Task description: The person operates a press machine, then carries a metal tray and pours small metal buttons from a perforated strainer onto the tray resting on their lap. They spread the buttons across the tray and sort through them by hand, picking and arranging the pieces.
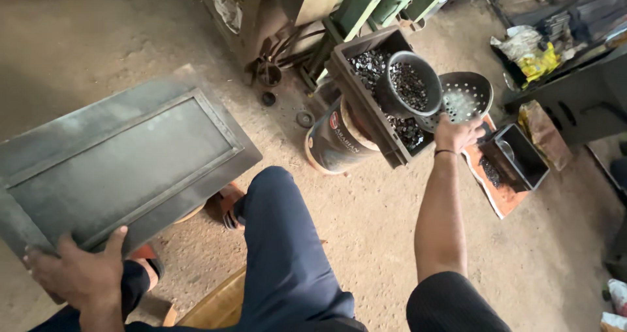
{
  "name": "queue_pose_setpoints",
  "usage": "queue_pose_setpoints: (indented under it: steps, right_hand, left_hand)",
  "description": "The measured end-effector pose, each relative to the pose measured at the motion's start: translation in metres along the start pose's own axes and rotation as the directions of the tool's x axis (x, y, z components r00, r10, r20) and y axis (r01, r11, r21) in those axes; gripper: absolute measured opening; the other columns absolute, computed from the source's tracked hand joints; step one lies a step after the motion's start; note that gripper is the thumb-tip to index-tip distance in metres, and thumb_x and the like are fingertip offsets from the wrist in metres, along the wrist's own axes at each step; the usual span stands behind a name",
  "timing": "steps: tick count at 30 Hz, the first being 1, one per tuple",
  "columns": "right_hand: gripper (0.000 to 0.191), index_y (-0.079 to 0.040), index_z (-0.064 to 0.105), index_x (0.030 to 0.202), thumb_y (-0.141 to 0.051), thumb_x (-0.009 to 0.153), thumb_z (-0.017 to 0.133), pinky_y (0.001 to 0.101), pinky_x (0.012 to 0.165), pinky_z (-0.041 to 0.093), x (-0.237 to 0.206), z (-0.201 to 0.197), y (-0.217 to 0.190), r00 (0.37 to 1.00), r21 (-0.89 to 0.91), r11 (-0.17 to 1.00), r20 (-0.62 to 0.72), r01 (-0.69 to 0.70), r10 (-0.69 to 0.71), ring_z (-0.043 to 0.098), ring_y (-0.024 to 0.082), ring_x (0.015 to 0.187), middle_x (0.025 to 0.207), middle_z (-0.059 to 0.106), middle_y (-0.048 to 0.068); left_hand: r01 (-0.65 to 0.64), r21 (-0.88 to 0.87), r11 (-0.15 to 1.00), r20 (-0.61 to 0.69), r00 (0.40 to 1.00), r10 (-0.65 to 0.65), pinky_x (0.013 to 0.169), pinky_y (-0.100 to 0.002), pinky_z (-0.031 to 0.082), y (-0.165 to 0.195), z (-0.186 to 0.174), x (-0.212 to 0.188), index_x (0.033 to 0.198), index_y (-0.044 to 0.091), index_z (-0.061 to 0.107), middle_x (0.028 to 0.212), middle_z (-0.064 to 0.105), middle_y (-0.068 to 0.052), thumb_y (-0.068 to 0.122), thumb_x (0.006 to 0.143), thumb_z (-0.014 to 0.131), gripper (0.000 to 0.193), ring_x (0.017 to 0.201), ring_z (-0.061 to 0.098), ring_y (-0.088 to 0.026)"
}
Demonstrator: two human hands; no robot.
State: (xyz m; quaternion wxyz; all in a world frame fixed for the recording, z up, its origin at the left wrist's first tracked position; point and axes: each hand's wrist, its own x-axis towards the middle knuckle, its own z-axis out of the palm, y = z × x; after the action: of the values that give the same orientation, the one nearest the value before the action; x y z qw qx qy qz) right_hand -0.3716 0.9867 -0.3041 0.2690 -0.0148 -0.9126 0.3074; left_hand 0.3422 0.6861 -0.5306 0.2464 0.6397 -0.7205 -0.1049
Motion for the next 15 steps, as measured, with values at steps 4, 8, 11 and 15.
queue_pose_setpoints:
  steps: [4,8,11,15]
  right_hand:
    - [0.092,-0.007,0.030,0.147,-0.026,0.076,0.087,0.0512,0.105,0.040,0.014,-0.011,0.000,0.997,0.010,0.997,-0.031,-0.072,0.072,0.048,0.046,0.124,0.138,0.041,0.027]
    - [0.083,-0.003,0.036,0.144,-0.030,0.081,0.083,0.0509,0.105,0.050,0.028,-0.023,-0.003,0.980,-0.001,0.993,0.160,-0.121,0.120,0.061,0.045,0.124,0.127,0.061,0.027]
    - [0.064,0.002,0.044,0.137,-0.023,0.084,0.071,0.0568,0.087,0.063,0.029,-0.023,0.003,0.843,0.007,0.909,0.378,-0.416,0.383,0.077,0.045,0.106,0.119,0.069,0.022]
    - [0.050,0.005,0.051,0.131,-0.013,0.087,0.065,0.0521,0.076,0.063,0.039,-0.014,0.014,0.869,0.225,0.859,0.312,-0.460,0.383,0.077,0.042,0.095,0.117,0.070,0.022]
  left_hand:
    - [-0.015,0.018,1.000,0.006,1.000,0.014,0.128,-0.066,0.017,-0.009,0.004,-0.003,0.139,-0.004,0.055,0.159,0.026,-0.045,0.065,0.091,0.080,0.089,0.153,0.020,-0.060]
    - [-0.019,0.037,0.999,0.013,1.000,0.019,0.130,-0.069,0.015,-0.009,0.003,-0.005,0.141,-0.005,0.054,0.159,0.026,-0.046,0.062,0.092,0.080,0.087,0.153,0.018,-0.061]
    - [-0.029,0.061,0.998,0.017,0.999,0.028,0.129,-0.069,0.015,-0.005,0.004,-0.007,0.142,-0.005,0.054,0.159,0.026,-0.044,0.058,0.094,0.080,0.083,0.153,0.019,-0.060]
    - [-0.068,0.061,0.996,-0.013,0.998,0.069,0.128,-0.065,0.016,-0.001,0.001,-0.010,0.142,-0.004,0.055,0.160,0.029,-0.041,0.052,0.097,0.080,0.076,0.153,0.022,-0.056]
